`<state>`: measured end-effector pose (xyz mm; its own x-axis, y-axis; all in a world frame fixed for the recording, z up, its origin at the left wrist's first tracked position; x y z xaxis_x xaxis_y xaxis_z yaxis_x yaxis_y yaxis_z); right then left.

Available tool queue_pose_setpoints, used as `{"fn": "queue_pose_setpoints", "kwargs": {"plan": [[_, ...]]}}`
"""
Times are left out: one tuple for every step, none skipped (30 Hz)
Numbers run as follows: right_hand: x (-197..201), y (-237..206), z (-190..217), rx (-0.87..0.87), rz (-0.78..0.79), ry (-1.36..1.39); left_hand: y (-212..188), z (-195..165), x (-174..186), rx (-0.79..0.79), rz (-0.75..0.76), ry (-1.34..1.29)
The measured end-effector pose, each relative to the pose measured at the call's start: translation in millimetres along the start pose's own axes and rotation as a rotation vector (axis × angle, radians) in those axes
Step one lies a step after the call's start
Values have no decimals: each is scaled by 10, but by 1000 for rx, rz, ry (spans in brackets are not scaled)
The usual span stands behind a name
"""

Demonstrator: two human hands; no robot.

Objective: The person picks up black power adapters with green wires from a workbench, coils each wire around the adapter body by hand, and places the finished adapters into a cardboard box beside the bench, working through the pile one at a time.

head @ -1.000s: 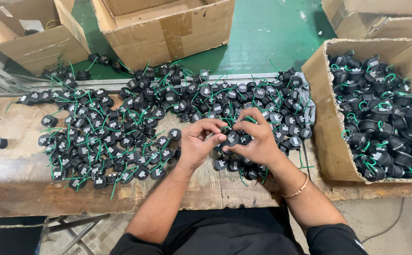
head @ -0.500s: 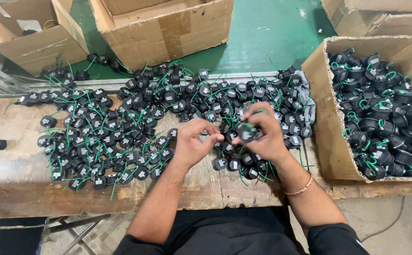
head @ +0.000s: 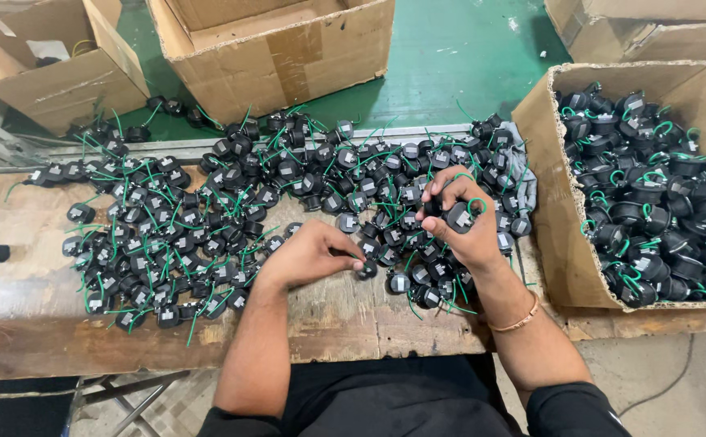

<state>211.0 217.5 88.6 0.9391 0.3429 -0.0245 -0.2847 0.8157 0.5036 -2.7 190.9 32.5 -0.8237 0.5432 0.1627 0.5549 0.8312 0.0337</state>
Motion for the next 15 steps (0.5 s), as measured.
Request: {"fn": "queue_pose_setpoints", "kwargs": {"plan": [[-11,2,5,-10,21,-17,-26,-63,44,-86,0,2],[-24,3,11,-21,41,-34,-60,-128,92,-171,1,3],[-59,3,5,-50,94,-41,-84,-192,113,-257,1,4],[-99,4,-2,-78,148,-47,-102,-257,134,-347,-25,-40],[-146,2,-12,-107,202,-53,-121,-318,142,-437,-52,-83],[-214,0,7,-78,274,-162,-144,-373,145,-526,-79,-127],[-281,-4,21,-48,346,-271,-129,-359,134,-530,-123,-224],[-355,-12,28,-15,417,-380,-107,-338,91,-534,-167,-319],[-427,-23,46,15,450,-384,-86,-312,46,-538,-212,-416],[-517,-43,55,44,485,-389,-66,-291,-7,-535,-277,-400],[-586,-64,74,75,520,-393,-41,-273,-64,-533,-343,-383],[-599,-64,77,65,510,-407,-28,-258,-88,-532,-409,-365],[-607,-64,79,55,501,-421,-33,-273,-105,-562,-448,-326],[-607,-55,78,45,490,-435,-46,-289,-113,-590,-486,-286],[-591,-41,87,48,485,-460,-66,-304,-115,-618,-523,-246]]}}
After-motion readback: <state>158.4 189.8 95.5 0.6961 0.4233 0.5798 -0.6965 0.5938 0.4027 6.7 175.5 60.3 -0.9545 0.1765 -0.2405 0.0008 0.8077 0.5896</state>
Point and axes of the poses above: each hand's wrist, its own y-axis towards the middle knuckle, its own x-axis out of the back of the hand, z = x × y, the point moved 8 cm from there along y, towards the middle knuckle, and after that the axes turned 6 degrees about -y, right-handed, at the moved point
